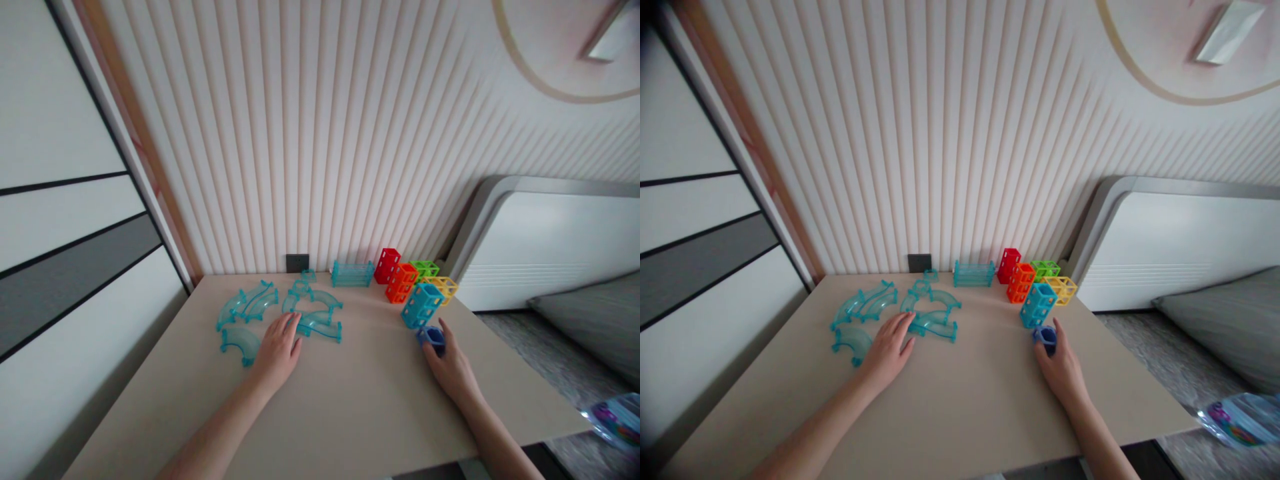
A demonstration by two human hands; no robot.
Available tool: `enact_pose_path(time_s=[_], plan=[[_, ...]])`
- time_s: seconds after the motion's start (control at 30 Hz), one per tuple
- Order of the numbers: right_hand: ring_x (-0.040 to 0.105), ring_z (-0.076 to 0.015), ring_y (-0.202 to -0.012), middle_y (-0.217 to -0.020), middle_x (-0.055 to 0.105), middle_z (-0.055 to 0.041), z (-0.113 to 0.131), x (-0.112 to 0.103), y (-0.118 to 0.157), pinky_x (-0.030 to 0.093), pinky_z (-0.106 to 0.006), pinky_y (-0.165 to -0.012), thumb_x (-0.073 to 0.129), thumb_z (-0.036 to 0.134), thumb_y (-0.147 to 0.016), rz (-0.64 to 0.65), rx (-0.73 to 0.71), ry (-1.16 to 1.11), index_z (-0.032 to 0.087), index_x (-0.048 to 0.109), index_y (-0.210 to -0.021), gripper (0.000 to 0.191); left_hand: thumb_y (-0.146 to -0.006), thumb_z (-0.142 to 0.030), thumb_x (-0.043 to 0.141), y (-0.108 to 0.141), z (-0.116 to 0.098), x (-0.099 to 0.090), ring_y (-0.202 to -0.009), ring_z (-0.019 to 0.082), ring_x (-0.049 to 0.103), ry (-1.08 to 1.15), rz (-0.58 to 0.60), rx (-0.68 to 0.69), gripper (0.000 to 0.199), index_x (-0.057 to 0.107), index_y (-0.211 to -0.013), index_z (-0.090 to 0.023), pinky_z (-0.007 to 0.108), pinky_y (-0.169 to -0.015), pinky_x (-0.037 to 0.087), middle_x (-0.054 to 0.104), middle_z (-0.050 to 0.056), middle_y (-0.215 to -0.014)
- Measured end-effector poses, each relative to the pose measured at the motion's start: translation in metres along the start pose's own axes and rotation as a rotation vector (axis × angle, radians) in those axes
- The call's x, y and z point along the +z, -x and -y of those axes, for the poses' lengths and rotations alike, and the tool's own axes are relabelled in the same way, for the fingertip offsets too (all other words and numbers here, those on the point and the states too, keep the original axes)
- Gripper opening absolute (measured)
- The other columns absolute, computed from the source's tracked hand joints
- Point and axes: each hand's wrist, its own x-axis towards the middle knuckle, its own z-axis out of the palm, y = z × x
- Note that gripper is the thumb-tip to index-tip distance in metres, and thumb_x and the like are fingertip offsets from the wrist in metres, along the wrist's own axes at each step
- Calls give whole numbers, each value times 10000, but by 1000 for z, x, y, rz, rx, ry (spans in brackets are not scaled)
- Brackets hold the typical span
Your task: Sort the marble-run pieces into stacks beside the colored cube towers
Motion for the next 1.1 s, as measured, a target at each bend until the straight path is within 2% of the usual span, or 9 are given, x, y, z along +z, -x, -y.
enact_pose_path(time_s=[0.1,0.2,0.3,0.4,0.5,0.6,0.7,0.87,1.1], plan=[[636,-351,-1115,-1240,634,-195,-2,1,1,499,-512,-940,463,581,-828,-36,-42,-1,124,381,-1467,790,-895,-191,504,3,7,5,-1236,297,551,-67,18,-27,473,481,-1367,-159,480,-1038,488,575,161,-1318],[570,-371,-1184,-1282,592,-207,8,-3,12,453,-560,-997,491,558,-848,-214,-144,18,121,440,-1416,719,-901,-201,514,3,8,6,-1245,296,550,-100,34,-37,421,529,-1321,-164,476,-1040,489,564,155,-1352],[554,-344,-1201,-1290,584,-180,37,-2,29,440,-556,-1025,490,421,-906,-297,-404,-41,165,504,-1343,506,-908,-189,517,1,6,2,-1231,283,565,-101,31,-43,323,606,-1218,-189,469,-1034,497,575,136,-1342],[551,-311,-1223,-1338,556,-137,82,10,44,482,-521,-1001,508,285,-921,-79,-645,-42,243,545,-1277,361,-905,-137,514,-1,4,-1,-1228,281,571,-100,11,-37,264,653,-1121,-197,474,-1019,510,569,136,-1345],[525,-308,-1267,-1359,558,-138,134,34,46,489,-488,-1012,535,203,-897,120,-806,11,241,536,-1308,413,-895,-93,517,-2,3,-3,-1217,285,581,-102,-11,-29,253,665,-1073,-196,482,-992,529,576,135,-1336],[534,-333,-1245,-1337,582,-165,177,61,39,463,-506,-1026,585,198,-871,182,-960,62,197,553,-1305,435,-887,-54,505,-4,5,-4,-1172,271,613,-98,-15,-23,258,674,-1020,-197,466,-966,552,610,122,-1292],[575,-311,-1174,-1257,637,-150,201,80,32,453,-487,-1021,600,182,-871,204,-1030,55,194,571,-1284,414,-887,-46,504,-7,6,-8,-1109,244,650,-80,-25,-10,251,681,-970,-204,434,-947,569,641,100,-1232],[623,-271,-1074,-1161,688,-122,198,85,28,469,-434,-968,575,170,-912,188,-1011,-25,218,589,-1256,348,-943,-139,504,-13,1,-17,-1105,234,641,1,-106,0,167,653,-955,-212,427,-944,566,626,89,-1217],[665,-257,-1002,-1105,720,-123,179,62,22,503,-405,-885,552,241,-946,134,-979,-187,200,618,-1199,265,-974,-209,490,-12,-14,-31,-1146,226,587,193,-157,17,123,591,-1045,-216,407,-1003,507,559,100,-1199]])
